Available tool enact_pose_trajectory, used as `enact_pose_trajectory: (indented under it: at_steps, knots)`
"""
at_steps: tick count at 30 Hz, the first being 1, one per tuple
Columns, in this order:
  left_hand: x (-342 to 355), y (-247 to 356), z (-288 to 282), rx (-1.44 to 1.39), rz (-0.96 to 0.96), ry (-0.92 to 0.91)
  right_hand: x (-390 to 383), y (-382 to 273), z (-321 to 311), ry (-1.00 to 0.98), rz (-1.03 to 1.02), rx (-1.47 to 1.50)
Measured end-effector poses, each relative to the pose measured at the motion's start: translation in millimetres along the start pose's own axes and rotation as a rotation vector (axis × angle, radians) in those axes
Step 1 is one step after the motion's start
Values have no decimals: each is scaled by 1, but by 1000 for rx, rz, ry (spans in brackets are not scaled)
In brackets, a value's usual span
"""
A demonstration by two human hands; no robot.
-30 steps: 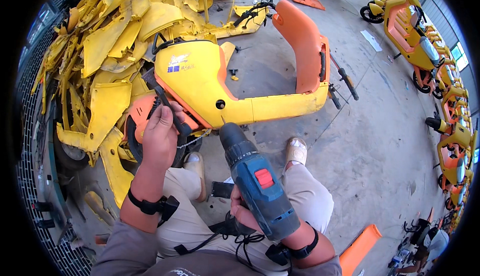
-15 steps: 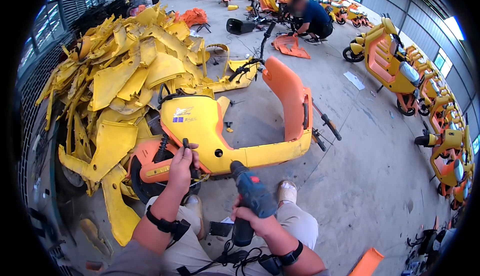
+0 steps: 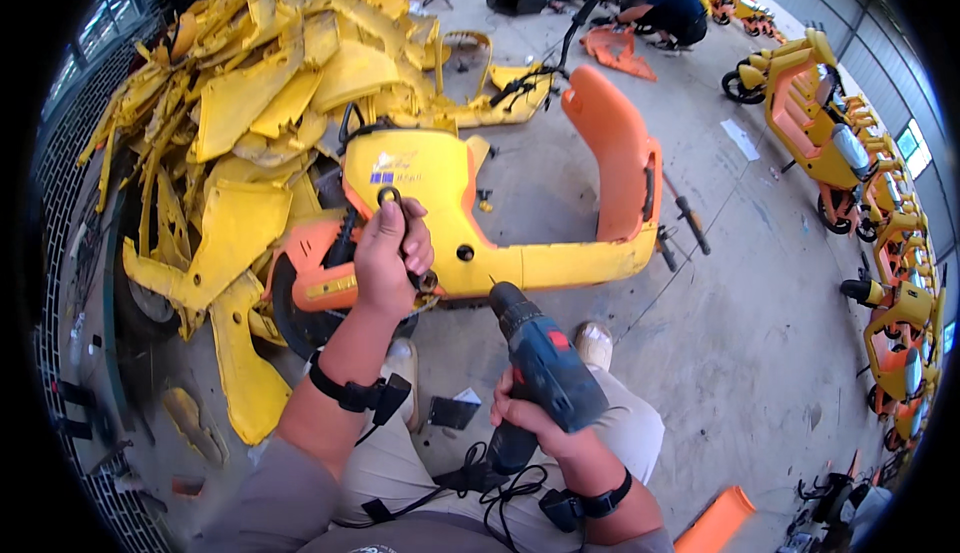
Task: The person uses a power drill to enlarge or clean a hole in a metal bracket, then holds the bracket and drills into a different section.
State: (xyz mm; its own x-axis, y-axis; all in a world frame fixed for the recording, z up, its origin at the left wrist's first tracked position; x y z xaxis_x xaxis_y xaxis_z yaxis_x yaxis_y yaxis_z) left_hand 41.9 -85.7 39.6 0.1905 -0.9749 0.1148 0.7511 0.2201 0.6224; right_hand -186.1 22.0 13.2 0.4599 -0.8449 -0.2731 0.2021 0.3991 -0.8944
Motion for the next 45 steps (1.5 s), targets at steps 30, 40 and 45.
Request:
enact_pose_trajectory:
  at_steps: [30, 40, 45]
  knots:
    - [-27, 36, 2, 17, 233, -326, -2, 16, 18, -467, 0, -679]
    - [-24, 36, 4, -91, 172, -223, 1, 10, 22, -434, -137, -763]
    - [-24, 36, 2, -68, 184, -265, -2, 23, 16, -456, 7, -692]
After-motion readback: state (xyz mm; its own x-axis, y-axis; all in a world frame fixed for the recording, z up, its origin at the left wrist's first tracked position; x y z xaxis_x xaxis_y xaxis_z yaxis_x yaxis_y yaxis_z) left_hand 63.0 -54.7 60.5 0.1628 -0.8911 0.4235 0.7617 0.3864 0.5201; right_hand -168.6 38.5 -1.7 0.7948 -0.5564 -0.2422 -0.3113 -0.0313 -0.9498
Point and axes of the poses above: each hand's wrist, its own x-axis towards the middle knuckle, its own z-axis out of the palm, y = z × x, the point moved 3 cm from there along x, towards the middle knuckle, and after that the axes turned 11 degrees about -x, right-handed, at the moved point
